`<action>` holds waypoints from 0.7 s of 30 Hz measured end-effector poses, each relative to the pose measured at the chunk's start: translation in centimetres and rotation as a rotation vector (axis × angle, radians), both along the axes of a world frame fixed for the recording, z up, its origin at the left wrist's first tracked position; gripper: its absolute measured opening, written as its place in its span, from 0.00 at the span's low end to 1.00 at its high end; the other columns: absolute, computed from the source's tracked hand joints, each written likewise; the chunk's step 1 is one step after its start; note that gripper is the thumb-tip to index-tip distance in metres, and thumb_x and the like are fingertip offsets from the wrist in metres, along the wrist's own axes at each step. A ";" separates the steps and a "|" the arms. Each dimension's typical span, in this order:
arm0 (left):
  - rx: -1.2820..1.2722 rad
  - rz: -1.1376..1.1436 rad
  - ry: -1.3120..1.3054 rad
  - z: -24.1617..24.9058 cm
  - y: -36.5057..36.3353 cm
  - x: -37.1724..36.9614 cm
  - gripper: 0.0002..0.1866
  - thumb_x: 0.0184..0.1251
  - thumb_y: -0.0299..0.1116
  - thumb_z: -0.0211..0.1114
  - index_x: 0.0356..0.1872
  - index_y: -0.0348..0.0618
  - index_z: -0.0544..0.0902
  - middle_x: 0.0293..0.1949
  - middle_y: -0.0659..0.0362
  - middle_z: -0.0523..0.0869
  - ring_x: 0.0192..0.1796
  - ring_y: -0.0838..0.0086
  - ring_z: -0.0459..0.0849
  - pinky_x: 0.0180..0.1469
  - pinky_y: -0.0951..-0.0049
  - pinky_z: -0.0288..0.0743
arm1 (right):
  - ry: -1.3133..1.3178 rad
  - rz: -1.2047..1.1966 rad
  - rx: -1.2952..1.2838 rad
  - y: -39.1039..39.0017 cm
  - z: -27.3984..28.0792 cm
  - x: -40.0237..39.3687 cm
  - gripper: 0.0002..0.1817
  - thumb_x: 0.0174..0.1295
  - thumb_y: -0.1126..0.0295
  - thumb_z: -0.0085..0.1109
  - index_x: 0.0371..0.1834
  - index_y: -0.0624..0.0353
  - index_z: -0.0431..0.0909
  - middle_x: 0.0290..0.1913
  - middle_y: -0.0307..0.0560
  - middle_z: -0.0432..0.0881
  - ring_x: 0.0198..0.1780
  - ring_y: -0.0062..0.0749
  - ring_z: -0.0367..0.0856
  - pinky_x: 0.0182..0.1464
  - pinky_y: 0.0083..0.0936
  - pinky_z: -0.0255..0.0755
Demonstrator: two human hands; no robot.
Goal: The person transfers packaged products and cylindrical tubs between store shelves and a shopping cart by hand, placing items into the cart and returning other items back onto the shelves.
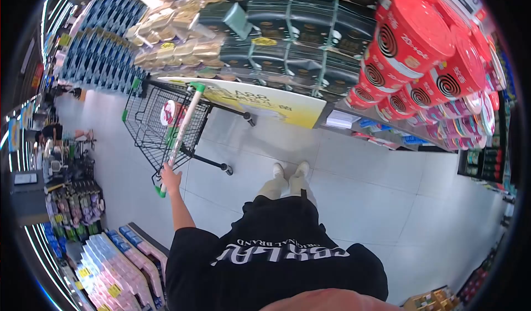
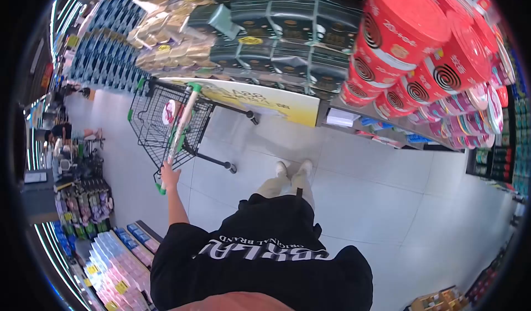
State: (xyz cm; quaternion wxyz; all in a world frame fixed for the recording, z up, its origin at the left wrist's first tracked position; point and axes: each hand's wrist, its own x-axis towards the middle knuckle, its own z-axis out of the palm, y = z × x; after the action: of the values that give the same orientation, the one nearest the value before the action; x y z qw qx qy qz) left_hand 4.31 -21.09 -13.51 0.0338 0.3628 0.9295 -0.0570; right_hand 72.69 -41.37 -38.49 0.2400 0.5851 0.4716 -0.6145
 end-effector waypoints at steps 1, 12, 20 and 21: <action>0.031 0.056 -0.024 0.0 -0.3 -0.4 0.34 0.49 0.52 0.71 0.53 0.40 0.73 0.47 0.40 0.80 0.52 0.45 0.78 0.51 0.47 0.70 | -0.014 0.011 -0.024 -0.2 0.2 1.0 0.19 0.57 0.63 0.55 0.45 0.65 0.80 0.42 0.60 0.81 0.45 0.50 0.80 0.47 0.44 0.74; 0.220 0.015 0.015 0.0 11.0 1.3 0.23 0.52 0.55 0.64 0.30 0.41 0.86 0.27 0.46 0.86 0.34 0.50 0.86 0.41 0.55 0.79 | -0.094 -0.329 0.182 22.3 -5.7 3.8 0.18 0.60 0.59 0.54 0.47 0.58 0.78 0.33 0.60 0.82 0.37 0.51 0.82 0.42 0.43 0.77; 0.265 -0.052 -0.062 0.1 9.3 2.3 0.21 0.52 0.52 0.64 0.33 0.44 0.87 0.30 0.44 0.86 0.38 0.47 0.85 0.42 0.52 0.78 | 0.657 -0.827 0.579 39.3 16.2 -19.1 0.14 0.65 0.64 0.53 0.51 0.58 0.75 0.30 0.44 0.82 0.33 0.22 0.80 0.31 0.25 0.73; 0.259 -0.043 -0.065 0.2 8.8 2.7 0.21 0.52 0.52 0.64 0.33 0.43 0.87 0.31 0.44 0.86 0.38 0.47 0.85 0.42 0.52 0.78 | 0.687 -0.611 0.622 38.4 14.5 -20.2 0.15 0.66 0.63 0.54 0.52 0.57 0.75 0.31 0.43 0.82 0.34 0.23 0.80 0.34 0.24 0.73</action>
State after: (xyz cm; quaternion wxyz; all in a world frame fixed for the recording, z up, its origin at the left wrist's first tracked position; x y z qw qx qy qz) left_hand 7.00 -12.32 -13.32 0.0155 0.3857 0.9195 0.0745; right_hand 52.47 -2.96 -23.96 -0.3006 0.5046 0.4907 -0.6436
